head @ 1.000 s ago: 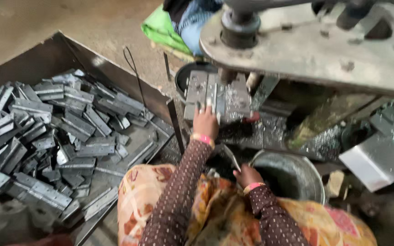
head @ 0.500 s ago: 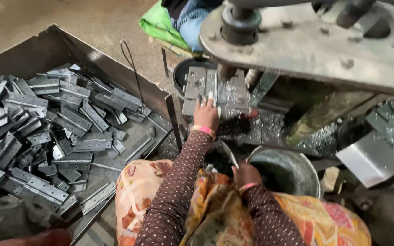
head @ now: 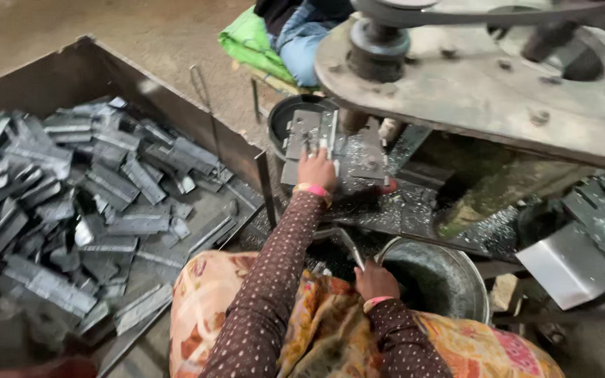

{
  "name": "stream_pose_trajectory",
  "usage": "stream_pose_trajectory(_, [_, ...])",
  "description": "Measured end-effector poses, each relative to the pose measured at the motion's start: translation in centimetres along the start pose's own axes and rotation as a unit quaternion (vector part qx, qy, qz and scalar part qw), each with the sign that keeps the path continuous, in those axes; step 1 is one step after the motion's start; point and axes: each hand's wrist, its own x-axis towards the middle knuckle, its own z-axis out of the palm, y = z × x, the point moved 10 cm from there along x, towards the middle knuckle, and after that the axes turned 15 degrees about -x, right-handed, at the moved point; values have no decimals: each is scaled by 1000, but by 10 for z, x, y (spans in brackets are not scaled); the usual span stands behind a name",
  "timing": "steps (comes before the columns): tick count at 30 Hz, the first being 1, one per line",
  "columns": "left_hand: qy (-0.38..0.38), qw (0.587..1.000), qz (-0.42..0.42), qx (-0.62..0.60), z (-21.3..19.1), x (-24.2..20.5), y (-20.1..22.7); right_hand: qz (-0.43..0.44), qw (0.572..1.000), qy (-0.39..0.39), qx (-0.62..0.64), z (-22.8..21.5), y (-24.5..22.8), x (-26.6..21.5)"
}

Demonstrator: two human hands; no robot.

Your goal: The person sits on the floor and repeatedly picks up metal strips from a bin, places them into a press machine, and operates the lever to process them. The processed metal pieces are then dropped back into the bin.

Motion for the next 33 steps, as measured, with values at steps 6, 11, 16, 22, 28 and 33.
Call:
stream_pose_trajectory(6, [-76, 997, 28, -19, 19, -11, -21, 37, 996, -66, 41, 28, 34, -14])
stream_pose_trajectory(11, [161, 984, 73, 2, -100, -89, -93, 17, 992, -44, -121, -1, 48, 20])
stream_pose_trajectory(16, [97, 954, -277, 53, -137, -186, -325, -28, 989, -7, -148, -7, 52, 46])
stream_pose_trajectory(22, [-171, 944, -249, 134, -143, -264, -392, -47, 985, -20, -165, 2, 63, 48])
stream_pose_trajectory(28, [-155, 963, -162, 149, -128, -276, -413, -24, 985, -10, -168, -22, 47, 32])
stream_pose_trajectory(33, [-129, 964, -107, 205, -93, -289, -420, -7, 983, -36, -177, -26, 50, 26])
